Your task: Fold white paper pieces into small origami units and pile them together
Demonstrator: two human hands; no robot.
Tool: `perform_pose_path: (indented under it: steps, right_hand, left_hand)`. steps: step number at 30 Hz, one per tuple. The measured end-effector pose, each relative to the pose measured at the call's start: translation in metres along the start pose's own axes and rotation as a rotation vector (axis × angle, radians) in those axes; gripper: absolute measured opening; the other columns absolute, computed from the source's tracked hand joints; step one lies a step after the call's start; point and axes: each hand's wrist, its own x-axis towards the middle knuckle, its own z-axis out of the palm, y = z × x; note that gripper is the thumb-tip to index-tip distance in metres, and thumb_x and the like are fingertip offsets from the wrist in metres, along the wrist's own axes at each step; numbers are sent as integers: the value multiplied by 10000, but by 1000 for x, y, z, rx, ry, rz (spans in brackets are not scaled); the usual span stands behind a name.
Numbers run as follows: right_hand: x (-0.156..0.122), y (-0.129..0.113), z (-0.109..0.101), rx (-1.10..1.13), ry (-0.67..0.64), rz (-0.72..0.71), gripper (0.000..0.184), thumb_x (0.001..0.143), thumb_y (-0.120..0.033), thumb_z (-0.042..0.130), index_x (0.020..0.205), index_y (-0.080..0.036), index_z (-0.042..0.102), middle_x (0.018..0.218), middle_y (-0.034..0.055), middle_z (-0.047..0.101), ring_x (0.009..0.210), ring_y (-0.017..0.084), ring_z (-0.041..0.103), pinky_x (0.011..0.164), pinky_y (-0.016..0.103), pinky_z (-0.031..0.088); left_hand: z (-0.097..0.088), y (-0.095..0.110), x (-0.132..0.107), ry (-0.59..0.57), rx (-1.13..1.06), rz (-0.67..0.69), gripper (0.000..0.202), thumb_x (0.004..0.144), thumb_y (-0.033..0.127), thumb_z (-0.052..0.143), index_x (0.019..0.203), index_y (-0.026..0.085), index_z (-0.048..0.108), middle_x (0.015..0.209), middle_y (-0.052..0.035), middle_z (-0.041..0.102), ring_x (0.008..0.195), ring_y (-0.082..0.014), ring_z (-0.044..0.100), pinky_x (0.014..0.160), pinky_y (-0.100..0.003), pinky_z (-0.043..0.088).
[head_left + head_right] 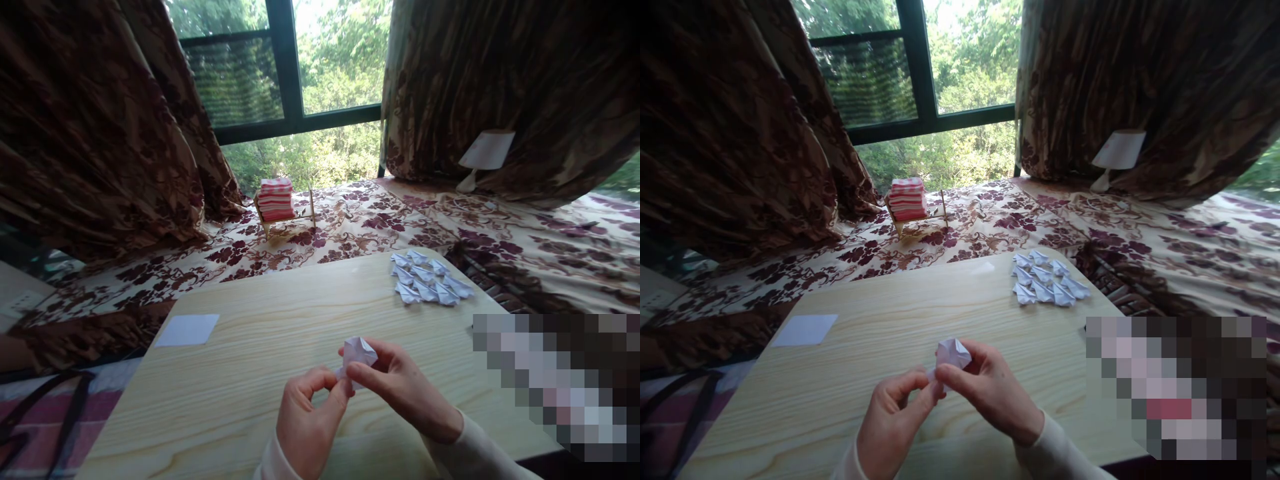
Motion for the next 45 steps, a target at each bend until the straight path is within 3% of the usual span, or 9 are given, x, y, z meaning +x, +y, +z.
perform_pose_path:
  steps: [3,6,16,21,26,29,34,39,45]
  right_hand:
    - [0,-3,-1,-8,49,-1,268,762,-400,672,697,-147,614,601,-35,511,560,93,443,524,213,363]
    - [1,-4,-1,-13,70,-11,309,764,-396,669,616,-148,558,588,-38,477,565,90,411,523,215,337]
    - [-1,2,9,-43,130,-76,349,819,-439,590,626,-152,545,595,-34,442,567,97,399,527,227,337]
    - [-1,4,8,-81,114,-56,368,839,-450,559,634,-144,577,595,-30,450,562,97,411,518,221,343]
    - [-2,-6,-8,-161,33,-60,301,831,-440,572,807,-154,662,753,19,581,686,144,516,602,243,411]
    - [-3,-12,-15,-247,34,-123,367,907,-417,455,749,-156,659,725,16,556,694,142,506,627,244,410]
    - [-3,-12,-13,-258,32,-177,285,888,-357,513,742,-154,649,695,8,544,648,129,502,577,225,405]
    - [-3,-17,-11,-354,-21,-218,314,900,-338,501,681,-154,630,683,11,547,663,133,511,607,233,403]
    - [-8,-19,-12,-316,10,-156,304,914,-345,471,718,-162,613,683,-1,553,650,122,500,583,214,399]
  left_hand:
    - [0,4,1,-41,67,-5,246,762,260,564,547,154,619,604,-21,635,646,-166,559,672,-256,418]
    - [0,7,4,-9,62,11,233,771,296,564,603,155,644,640,-29,651,674,-177,574,690,-269,421]
    - [0,8,0,43,109,236,240,817,241,531,631,149,652,645,-34,565,671,-172,548,662,-272,426]
    - [0,7,1,54,119,176,243,797,227,546,591,150,650,620,-30,571,638,-165,551,635,-260,423]
    - [-3,6,3,44,61,118,254,779,242,560,570,146,668,593,-32,599,625,-166,554,637,-258,418]
    - [-4,7,3,48,42,90,254,771,232,556,556,151,666,585,-28,617,619,-165,561,629,-253,412]
    - [-4,14,7,25,137,39,177,738,227,572,593,162,649,614,-19,640,650,-177,584,670,-271,428]
    - [-5,18,13,118,139,117,155,759,253,575,641,171,634,644,-2,631,665,-165,584,672,-266,432]
    - [-1,11,14,191,15,84,180,757,276,592,618,167,630,616,3,633,636,-156,569,643,-259,424]
